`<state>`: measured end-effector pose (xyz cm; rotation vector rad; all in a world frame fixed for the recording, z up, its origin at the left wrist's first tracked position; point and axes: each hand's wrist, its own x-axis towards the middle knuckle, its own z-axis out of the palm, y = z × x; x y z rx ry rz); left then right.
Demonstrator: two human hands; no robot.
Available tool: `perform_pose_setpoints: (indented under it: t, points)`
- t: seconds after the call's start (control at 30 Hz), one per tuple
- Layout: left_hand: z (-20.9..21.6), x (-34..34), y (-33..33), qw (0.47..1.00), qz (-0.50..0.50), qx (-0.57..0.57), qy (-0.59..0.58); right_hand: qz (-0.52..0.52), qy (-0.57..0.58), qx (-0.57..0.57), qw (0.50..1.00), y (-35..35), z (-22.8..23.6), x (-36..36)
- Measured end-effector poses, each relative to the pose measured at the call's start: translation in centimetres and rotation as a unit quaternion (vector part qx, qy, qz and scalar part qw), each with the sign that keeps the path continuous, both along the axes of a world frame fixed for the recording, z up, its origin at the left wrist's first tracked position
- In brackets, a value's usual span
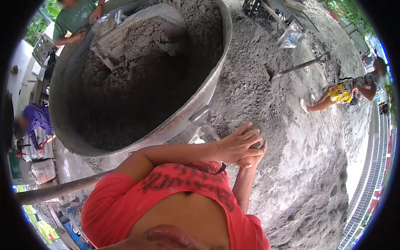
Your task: Operating a cement mixer and using a shovel to move sand and mix building materials.
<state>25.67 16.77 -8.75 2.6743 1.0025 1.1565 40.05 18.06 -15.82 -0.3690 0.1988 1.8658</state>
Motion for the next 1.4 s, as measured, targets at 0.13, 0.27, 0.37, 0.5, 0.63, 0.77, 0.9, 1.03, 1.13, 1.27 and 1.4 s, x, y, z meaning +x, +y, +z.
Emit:
perform_pose_setpoints:
  t: [0.13,0.27,0.37,0.5,0.63,0.77,0.9,1.03,1.13,1.27,1.4]
  points:
    - [-1.4,0.8,0.0,0.999,-0.018,-0.032,0.008,0.003,0.072,-0.018,0.997,0.0,-1.2,0.4]
    - [-1.3,0.6,0.2,0.997,-0.029,-0.073,0.020,0.006,0.143,-0.034,0.989,-0.5,-2.5,-0.1]
    - [-1.4,0.2,0.6,0.997,-0.016,-0.067,-0.028,0.011,0.196,-0.051,0.979,0.8,-3.3,0.4]
    - [0.7,-4.9,1.8,0.987,0.073,-0.141,-0.013,0.008,0.267,-0.066,0.961,0.4,-4.8,1.0]
    - [3.6,-13.0,0.9,0.971,0.181,-0.158,-0.011,-0.019,0.199,-0.048,0.979,-2.5,-8.4,5.6]
    - [4.6,-18.7,-2.9,0.928,0.338,-0.148,-0.041,-0.159,0.025,-0.164,0.973,-8.6,-13.2,11.9]
    - [2.3,-20.2,-6.1,0.883,0.418,-0.207,-0.055,-0.141,-0.015,-0.165,0.976,-6.3,-16.2,14.6]
    - [1.6,-19.2,-7.7,0.839,0.458,-0.269,-0.114,-0.098,-0.076,-0.166,0.978,-0.8,-18.9,19.3]
    - [2.5,-18.5,-7.0,0.848,0.473,-0.237,-0.042,-0.069,-0.114,-0.156,0.979,5.3,-20.4,21.2]
    - [2.7,-18.6,-6.4,0.847,0.469,-0.245,-0.048,-0.045,-0.152,-0.129,0.979,14.7,-21.8,21.3]
    - [3.0,-18.3,-5.5,0.848,0.468,-0.240,-0.070,-0.040,-0.173,-0.113,0.978,20.2,-23.5,18.4]
